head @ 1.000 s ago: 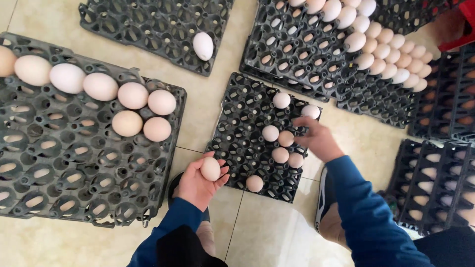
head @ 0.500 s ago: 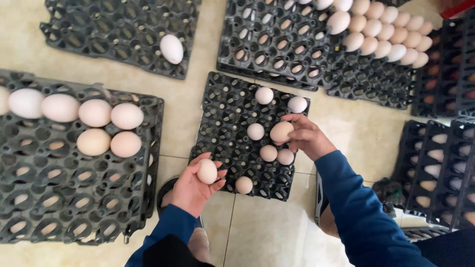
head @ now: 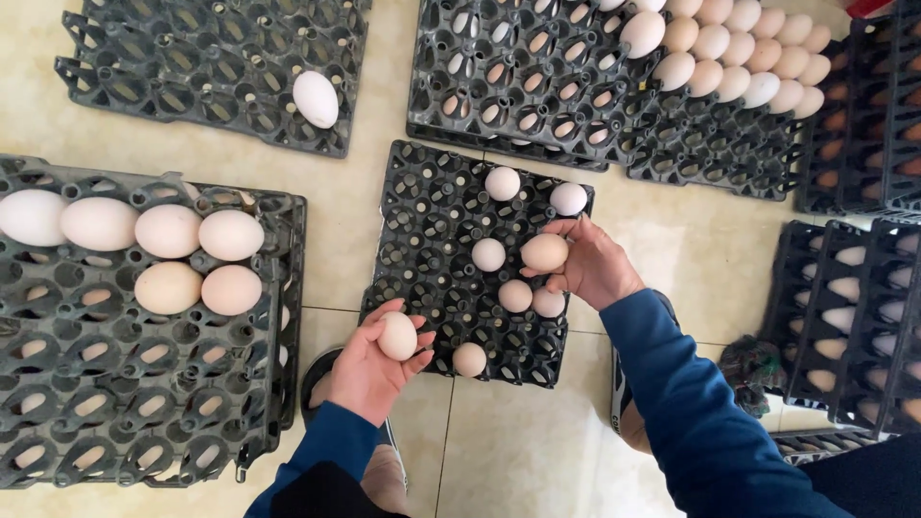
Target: Placing individual eggs into plastic egg trays on the floor.
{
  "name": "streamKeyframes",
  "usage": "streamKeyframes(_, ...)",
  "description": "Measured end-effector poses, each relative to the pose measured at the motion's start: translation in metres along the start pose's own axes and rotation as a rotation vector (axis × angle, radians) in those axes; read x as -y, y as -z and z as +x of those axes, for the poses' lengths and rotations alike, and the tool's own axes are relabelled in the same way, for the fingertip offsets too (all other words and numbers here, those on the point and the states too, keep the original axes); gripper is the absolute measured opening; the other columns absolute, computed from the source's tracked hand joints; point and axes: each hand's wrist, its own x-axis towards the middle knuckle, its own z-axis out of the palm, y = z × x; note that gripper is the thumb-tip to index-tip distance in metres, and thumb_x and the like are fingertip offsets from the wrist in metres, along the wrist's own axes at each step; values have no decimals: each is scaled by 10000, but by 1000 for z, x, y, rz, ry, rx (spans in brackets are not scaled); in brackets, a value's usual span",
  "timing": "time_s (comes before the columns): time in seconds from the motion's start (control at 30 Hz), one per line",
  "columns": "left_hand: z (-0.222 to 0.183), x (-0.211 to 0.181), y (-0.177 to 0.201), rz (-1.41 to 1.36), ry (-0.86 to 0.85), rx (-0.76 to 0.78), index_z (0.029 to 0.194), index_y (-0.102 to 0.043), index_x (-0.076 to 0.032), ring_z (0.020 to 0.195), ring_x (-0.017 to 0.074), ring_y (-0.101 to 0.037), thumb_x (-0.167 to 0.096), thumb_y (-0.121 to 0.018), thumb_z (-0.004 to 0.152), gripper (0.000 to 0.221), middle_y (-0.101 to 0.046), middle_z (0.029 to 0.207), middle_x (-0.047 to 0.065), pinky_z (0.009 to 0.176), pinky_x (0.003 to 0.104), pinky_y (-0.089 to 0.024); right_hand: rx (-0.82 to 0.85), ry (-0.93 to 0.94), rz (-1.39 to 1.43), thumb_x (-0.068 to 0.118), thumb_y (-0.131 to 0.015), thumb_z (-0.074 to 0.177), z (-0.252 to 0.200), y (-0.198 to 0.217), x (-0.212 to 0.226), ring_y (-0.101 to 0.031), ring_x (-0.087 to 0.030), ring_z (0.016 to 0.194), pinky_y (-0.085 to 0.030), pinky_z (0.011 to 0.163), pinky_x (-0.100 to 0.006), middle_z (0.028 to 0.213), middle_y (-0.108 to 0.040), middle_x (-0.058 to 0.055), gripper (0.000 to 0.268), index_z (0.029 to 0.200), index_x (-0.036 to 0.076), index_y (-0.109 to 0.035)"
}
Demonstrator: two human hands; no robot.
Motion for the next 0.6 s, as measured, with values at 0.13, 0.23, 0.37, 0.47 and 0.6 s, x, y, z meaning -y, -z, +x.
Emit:
streamKeyframes(0.13, 1, 1, 6, -16, -11, 9, 1370, -538, -135, 1093, 424, -676, -239, -447, 988, 407, -649, 1267, 250, 892, 519, -617, -119, -18, -58, 448, -539, 1022, 0, 5, -3, -767, -407, 852, -676, 615, -451, 976, -740, -235, 365, 1086, 96, -609)
streamKeyframes(0.23, 1, 1, 6, -26, -19, 19, 1362, -545, -133, 1080, 423, -680, -239, -451, 990, 398, -651, 1257, 254, 896, 515, -617, -284, -6, -120, 284, -658, 995, -6, 19, -7, -761, -385, 743, -650, 613, -511, 810, -717, -234, 278, 845, 57, -606)
streamKeyframes(0.37, 3, 0, 7, -40, -33, 41, 1352, -555, -130, 1074, 415, -684, -230, -459, 988, 389, -656, 1245, 254, 901, 521, -619, -379, 3, -679, 99, -787, 819, -26, 29, -13, -730, -277, 629, -594, 574, -382, 720, -722, -192, 150, 941, 82, -700)
streamKeyframes(0.47, 4, 3, 10, -43, -38, 51, 1344, -564, -133, 1068, 414, -689, -229, -463, 986, 384, -662, 1239, 255, 904, 522, -621, -325, -34, -1238, 143, -808, 724, -32, 46, -40, -736, -222, 750, -574, 723, -340, 851, -742, -62, 432, 1127, 259, -705)
streamKeyframes(0.6, -1, 4, 4, -17, -31, 37, 1291, -593, -119, 1023, 394, -713, -214, -496, 982, 337, -692, 1166, 252, 881, 498, -629, -287, 77, -1905, 327, -829, 751, -35, 33, -61, -752, -210, 954, -616, 905, -395, 1009, -741, 51, 481, 1155, 334, -568)
